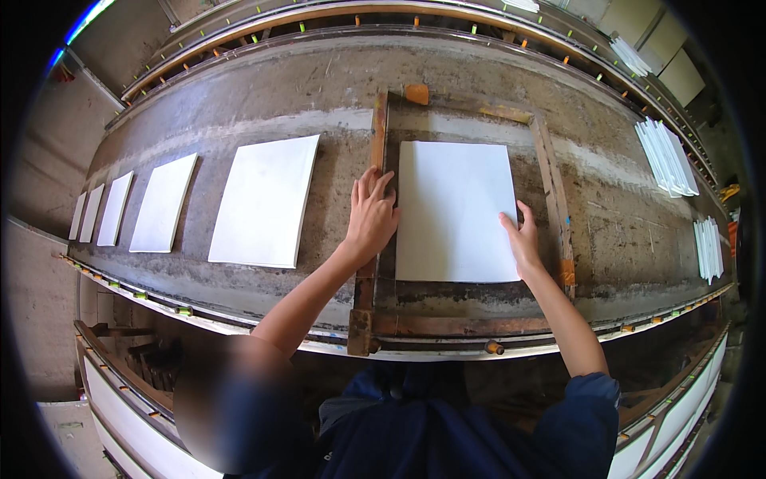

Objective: The person repeatedly picks up white rectangular panels from a stack on a conveyor belt, places them into a wooden frame, and smooths them down with both hands. The person then removes the panel from the frame and places it onto a growing stack on the left side of the belt. This cycle is performed continuously throughout the clip.

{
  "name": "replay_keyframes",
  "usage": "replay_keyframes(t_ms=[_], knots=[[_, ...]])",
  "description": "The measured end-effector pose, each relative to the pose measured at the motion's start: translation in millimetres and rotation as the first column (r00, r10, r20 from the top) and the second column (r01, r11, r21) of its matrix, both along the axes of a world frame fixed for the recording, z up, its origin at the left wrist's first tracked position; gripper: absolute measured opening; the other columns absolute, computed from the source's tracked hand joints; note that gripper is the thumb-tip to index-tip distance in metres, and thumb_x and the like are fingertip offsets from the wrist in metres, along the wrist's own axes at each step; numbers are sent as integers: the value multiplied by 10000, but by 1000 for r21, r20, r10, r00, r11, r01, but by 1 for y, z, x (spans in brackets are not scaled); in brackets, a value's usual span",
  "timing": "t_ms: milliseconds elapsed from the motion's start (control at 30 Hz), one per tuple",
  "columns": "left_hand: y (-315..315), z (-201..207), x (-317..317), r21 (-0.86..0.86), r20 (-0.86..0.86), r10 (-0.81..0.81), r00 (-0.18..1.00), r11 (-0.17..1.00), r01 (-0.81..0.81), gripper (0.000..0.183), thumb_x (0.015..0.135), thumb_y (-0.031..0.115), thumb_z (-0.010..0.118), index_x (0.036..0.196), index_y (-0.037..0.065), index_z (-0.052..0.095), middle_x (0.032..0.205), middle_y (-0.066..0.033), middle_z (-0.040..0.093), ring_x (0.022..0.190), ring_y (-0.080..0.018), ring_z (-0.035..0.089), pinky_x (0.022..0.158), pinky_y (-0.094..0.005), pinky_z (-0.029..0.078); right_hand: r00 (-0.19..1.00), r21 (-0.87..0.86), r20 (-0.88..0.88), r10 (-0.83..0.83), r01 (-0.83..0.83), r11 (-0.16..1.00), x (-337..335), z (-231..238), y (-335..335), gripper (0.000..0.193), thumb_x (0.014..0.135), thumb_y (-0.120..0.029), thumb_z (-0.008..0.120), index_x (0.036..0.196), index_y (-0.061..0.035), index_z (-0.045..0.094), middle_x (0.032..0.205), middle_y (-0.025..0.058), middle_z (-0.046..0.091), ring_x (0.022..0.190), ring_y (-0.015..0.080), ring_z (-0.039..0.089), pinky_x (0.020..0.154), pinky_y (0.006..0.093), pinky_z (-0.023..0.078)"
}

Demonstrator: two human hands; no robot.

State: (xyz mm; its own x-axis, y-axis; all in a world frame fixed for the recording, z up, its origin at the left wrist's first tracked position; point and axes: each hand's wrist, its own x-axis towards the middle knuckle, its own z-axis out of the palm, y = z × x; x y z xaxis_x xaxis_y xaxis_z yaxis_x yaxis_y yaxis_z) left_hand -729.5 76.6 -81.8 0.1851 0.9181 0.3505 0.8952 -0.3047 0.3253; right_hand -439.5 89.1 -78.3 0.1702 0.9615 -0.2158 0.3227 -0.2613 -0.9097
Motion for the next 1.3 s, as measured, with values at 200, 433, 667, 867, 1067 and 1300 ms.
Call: replay_keyframes(t_ms=[200,433,667,867,1067,1300], knots=[[-1,4,3,-31,-26,3,1000,1000,-4,242,798,197,565,931,18,660,1333,-120,378,1309,-344,186,1052,-553,173,1000,17,16,-7,6,1000,0,-3,2,568,817,-260,638,1292,-71,391,1148,152,542,1026,210,532,863,336,427],[-4,6,5,-38,-136,34,990,998,-40,262,760,178,624,993,64,655,1334,-110,375,1306,-346,189,1048,-542,188,995,20,102,15,-18,1000,3,-14,3,563,820,-313,625,1284,-86,402,1160,166,545,1035,243,543,865,349,429],[-7,7,18,41,-400,-15,916,999,34,242,774,123,565,965,-15,618,1277,-199,390,1302,-369,201,1043,-582,183,909,112,415,47,-102,989,5,-17,4,563,811,-329,627,1243,-15,450,1155,203,536,1049,314,539,862,374,433],[-17,11,41,-79,-616,-61,786,997,16,263,769,116,540,978,-31,604,1278,-207,394,1315,-363,189,1047,-563,205,739,274,673,0,-250,929,-4,-2,5,499,827,-259,619,1195,49,484,1005,209,518,966,339,487,853,407,414],[-14,-3,52,-1,-682,26,730,999,-36,303,779,123,531,1032,-32,590,1303,-202,381,1323,-361,178,1055,-521,217,719,351,693,-63,-260,899,-4,-23,4,466,848,-264,597,1156,66,483,964,198,481,968,340,431,849,418,395],[-17,-5,52,-23,-730,42,682,996,-86,416,800,155,519,1174,-27,515,1325,-204,371,1321,-368,183,1049,-497,245,675,373,733,-84,-295,880,-5,-30,-1,455,864,-265,571,1158,65,466,1002,190,465,959,338,426,850,441,370]])
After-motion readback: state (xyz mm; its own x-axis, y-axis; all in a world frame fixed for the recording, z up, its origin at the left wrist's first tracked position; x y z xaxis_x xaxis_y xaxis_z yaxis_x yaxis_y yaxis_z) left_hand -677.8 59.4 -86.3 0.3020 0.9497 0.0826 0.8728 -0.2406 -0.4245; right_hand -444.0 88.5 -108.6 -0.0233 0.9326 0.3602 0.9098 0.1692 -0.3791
